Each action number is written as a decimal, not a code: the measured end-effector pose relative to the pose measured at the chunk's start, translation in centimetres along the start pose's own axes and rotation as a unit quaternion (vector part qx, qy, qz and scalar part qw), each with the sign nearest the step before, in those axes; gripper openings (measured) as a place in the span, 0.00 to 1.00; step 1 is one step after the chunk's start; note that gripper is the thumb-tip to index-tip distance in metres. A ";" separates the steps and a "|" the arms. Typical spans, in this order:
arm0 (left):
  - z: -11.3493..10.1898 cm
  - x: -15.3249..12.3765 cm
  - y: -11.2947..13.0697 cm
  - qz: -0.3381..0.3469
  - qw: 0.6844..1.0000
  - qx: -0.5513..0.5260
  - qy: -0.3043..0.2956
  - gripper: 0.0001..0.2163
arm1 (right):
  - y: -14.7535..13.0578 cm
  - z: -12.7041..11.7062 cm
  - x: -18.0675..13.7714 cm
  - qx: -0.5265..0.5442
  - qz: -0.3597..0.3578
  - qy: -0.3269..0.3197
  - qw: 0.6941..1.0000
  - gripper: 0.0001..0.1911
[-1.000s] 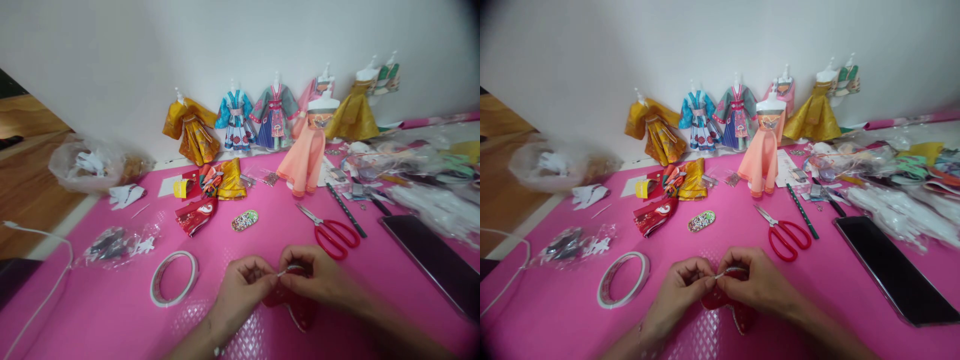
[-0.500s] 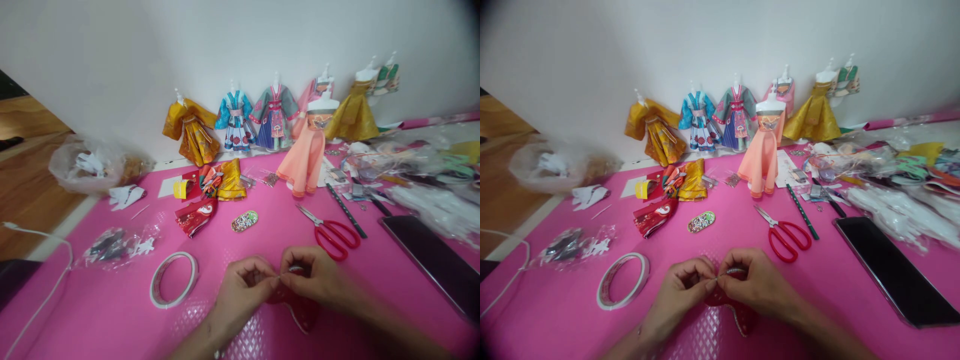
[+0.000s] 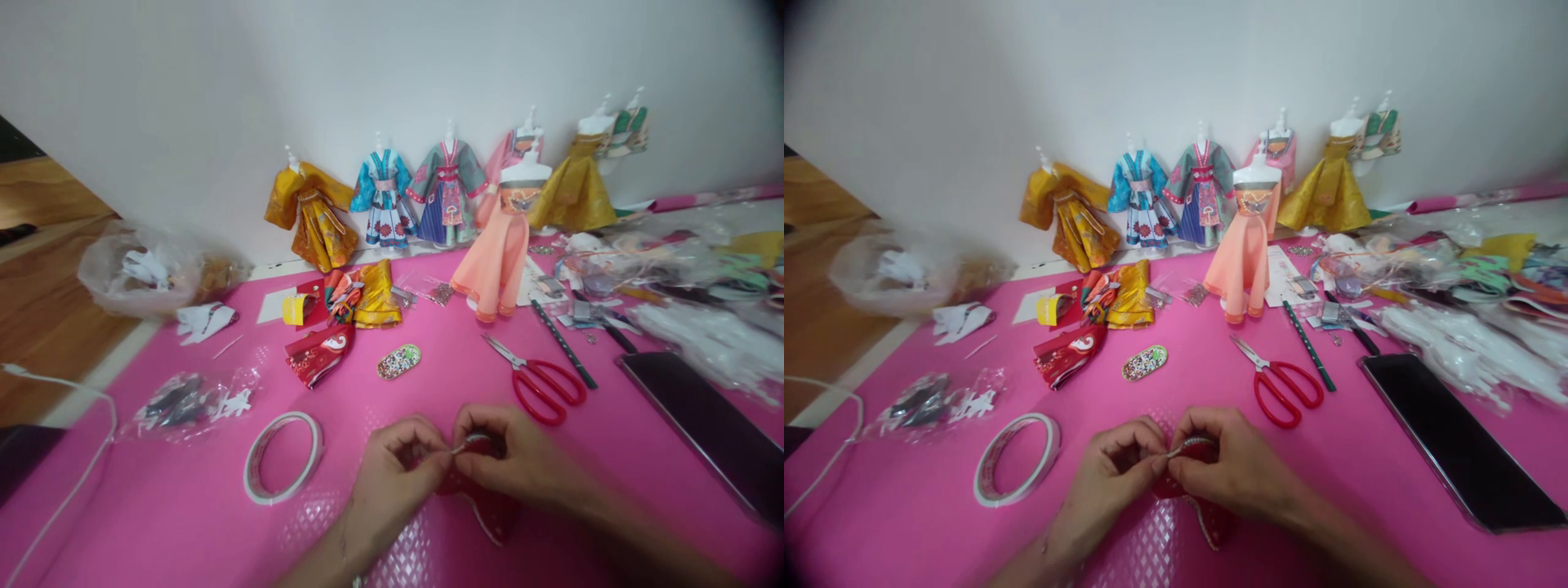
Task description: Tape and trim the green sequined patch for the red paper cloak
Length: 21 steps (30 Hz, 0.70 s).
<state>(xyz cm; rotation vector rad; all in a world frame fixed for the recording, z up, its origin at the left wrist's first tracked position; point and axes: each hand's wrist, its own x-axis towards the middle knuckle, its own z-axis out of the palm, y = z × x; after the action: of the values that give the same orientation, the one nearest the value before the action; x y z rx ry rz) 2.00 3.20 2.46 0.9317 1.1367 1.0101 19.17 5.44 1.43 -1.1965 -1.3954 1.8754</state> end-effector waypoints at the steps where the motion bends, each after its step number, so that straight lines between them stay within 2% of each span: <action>1: 0.0 0.0 0.0 -0.007 1.000 -0.001 0.002 0.11 | -0.1 0.0 0.0 0.002 0.006 -0.004 1.000 0.11; 5: 0.1 -0.1 0.0 -0.048 0.999 0.000 0.014 0.13 | -0.3 -0.1 0.0 -0.009 0.011 -0.015 1.000 0.16; 8: 0.1 -0.1 -0.2 -0.063 0.998 0.001 0.022 0.13 | -0.3 -0.2 0.0 -0.025 0.001 -0.013 1.000 0.15; 12: 0.1 0.1 -1.3 -0.050 0.998 -0.021 0.030 0.15 | -0.4 -0.3 -0.1 -0.007 0.019 -0.027 0.999 0.14; 16: -0.1 0.2 -2.4 -0.047 0.998 -0.028 0.020 0.17 | -0.9 -0.3 -0.1 -0.036 -0.023 -0.010 0.999 0.11; 21: -0.3 0.2 -2.6 -0.042 0.998 -0.033 0.017 0.18 | -1.1 -0.4 0.0 -0.038 -0.034 -0.006 0.999 0.07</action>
<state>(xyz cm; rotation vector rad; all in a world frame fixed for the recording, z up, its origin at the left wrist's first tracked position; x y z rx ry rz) 2.08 2.63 -0.14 0.8103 1.1534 0.9925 19.40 5.96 2.40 -1.1618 -1.5069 1.8001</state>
